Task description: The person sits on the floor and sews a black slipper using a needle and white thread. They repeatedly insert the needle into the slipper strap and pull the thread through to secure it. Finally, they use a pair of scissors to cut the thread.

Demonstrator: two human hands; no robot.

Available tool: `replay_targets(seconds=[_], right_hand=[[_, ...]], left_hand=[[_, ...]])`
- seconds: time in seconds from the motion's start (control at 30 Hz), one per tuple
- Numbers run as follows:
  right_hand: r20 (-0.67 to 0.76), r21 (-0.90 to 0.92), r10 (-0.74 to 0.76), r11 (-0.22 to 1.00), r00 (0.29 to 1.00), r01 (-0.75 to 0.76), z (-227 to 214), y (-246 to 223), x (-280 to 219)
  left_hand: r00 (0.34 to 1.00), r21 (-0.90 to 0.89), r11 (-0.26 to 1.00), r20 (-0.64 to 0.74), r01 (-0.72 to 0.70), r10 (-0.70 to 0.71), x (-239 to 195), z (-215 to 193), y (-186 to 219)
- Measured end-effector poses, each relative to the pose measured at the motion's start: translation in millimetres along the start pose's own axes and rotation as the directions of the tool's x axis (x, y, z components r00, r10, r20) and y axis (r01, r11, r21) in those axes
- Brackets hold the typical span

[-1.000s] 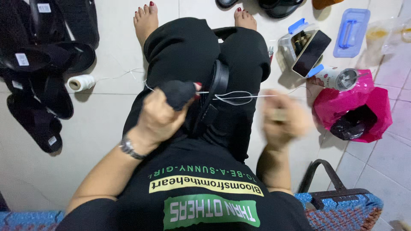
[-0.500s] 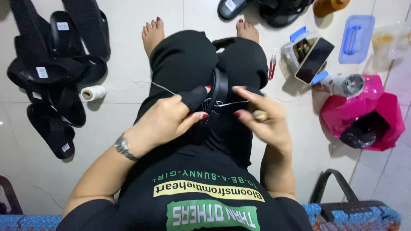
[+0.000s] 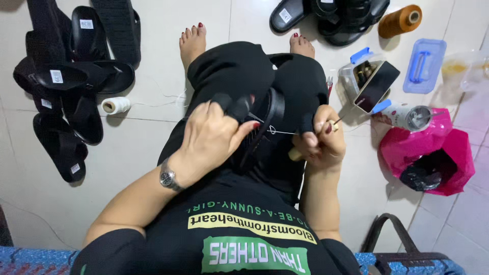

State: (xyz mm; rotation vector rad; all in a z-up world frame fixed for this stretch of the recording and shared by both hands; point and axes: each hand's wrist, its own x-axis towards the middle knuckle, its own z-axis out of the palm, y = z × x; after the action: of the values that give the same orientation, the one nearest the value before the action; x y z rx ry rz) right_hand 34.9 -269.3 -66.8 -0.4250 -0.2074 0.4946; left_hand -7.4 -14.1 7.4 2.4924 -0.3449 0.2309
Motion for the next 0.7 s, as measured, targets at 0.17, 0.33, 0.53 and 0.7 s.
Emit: replay_targets(seconds=[0.17,0.33,0.53,0.7], right_hand=[[-0.294,-0.637,-0.278,0.770,0.915,0.030,23,-3,10],[-0.313,-0.802,-0.391,0.598,0.865,-0.019,22,15,6],[-0.454,-0.889,-0.188,0.155,0.871,-0.430,13,-64,-13],[-0.282,-0.903,0.052,-0.350,0.958,-0.247,39,-96,-35]], left_hand=[[0.997,-0.092,0.994,0.066,0.051,-0.045,-49,19,-4],[0.960,-0.414,0.894,0.276,0.171,-0.056,-83,9,-13],[0.800,-0.521,0.642,0.538,0.562,-0.264,-70,-72,-127],[0.806,0.121,0.803,0.026,0.584,-0.591,-82,-101,-200]])
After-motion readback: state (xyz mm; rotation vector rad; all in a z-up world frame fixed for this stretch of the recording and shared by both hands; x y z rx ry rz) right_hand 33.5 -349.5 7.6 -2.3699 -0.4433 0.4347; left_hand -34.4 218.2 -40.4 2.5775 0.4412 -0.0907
